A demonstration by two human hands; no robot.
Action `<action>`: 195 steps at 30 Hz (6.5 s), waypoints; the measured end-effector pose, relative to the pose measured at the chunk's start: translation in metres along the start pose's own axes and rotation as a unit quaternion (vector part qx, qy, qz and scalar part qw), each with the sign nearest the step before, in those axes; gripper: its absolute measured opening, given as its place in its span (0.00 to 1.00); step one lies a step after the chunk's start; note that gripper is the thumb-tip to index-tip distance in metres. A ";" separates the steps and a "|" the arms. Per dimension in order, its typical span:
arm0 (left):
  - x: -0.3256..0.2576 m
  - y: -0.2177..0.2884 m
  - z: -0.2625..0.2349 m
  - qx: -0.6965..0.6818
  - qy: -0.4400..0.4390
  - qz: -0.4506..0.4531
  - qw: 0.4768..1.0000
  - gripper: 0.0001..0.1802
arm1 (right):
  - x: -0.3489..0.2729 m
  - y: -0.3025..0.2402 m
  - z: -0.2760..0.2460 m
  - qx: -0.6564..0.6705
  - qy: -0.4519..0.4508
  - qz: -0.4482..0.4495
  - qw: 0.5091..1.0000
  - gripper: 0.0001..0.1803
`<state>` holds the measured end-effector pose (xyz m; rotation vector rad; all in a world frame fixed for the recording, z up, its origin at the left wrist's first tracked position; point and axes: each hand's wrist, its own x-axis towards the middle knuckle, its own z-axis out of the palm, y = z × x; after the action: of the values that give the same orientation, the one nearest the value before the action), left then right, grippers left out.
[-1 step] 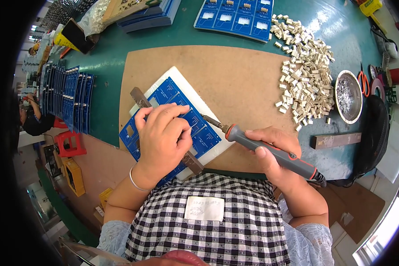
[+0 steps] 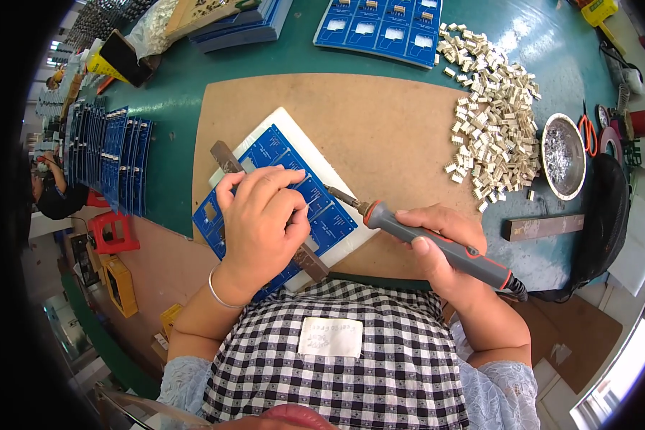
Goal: The person places a circuit board onto a foam block, positions a metal bar over it, and solders components using a soldering iron. The person then sets the board aside, aligns another circuit board and the metal bar on the foam block, and solders its components with the soldering iron.
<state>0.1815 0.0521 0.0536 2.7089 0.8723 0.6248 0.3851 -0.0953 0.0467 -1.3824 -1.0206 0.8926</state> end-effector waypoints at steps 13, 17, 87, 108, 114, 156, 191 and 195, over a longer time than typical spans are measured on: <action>0.002 0.000 -0.001 0.008 -0.030 -0.005 0.999 0.09 | 0.004 -0.002 -0.001 -0.018 -0.028 0.006 0.999 0.17; -0.006 0.000 -0.002 0.002 -0.033 0.015 0.999 0.08 | 0.004 -0.002 -0.003 -0.027 -0.033 0.002 0.999 0.17; -0.002 -0.002 0.004 0.023 -0.014 0.002 1.000 0.09 | 0.003 0.006 -0.001 -0.033 -0.035 -0.024 0.999 0.15; 0.008 -0.004 0.005 0.037 -0.029 0.007 0.999 0.08 | 0.008 0.003 0.002 -0.031 -0.052 -0.002 0.998 0.16; 0.010 -0.006 0.006 0.041 -0.028 0.009 0.999 0.08 | 0.009 0.002 0.002 -0.032 -0.055 0.006 0.998 0.17; -0.065 0.010 -0.027 -0.271 0.020 -0.102 0.957 0.04 | -0.007 0.011 0.026 0.053 0.070 -0.100 0.991 0.19; -0.037 0.006 -0.010 -0.082 0.010 -0.039 0.996 0.10 | -0.040 0.010 0.010 0.108 0.040 0.046 0.992 0.16; -0.037 0.006 -0.010 -0.081 -0.024 -0.054 0.995 0.10 | -0.040 0.011 0.009 0.101 0.038 0.055 0.993 0.17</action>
<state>0.1526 0.0264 0.0521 2.5048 0.9071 0.5789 0.3647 -0.1294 0.0336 -1.2998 -0.7790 0.9893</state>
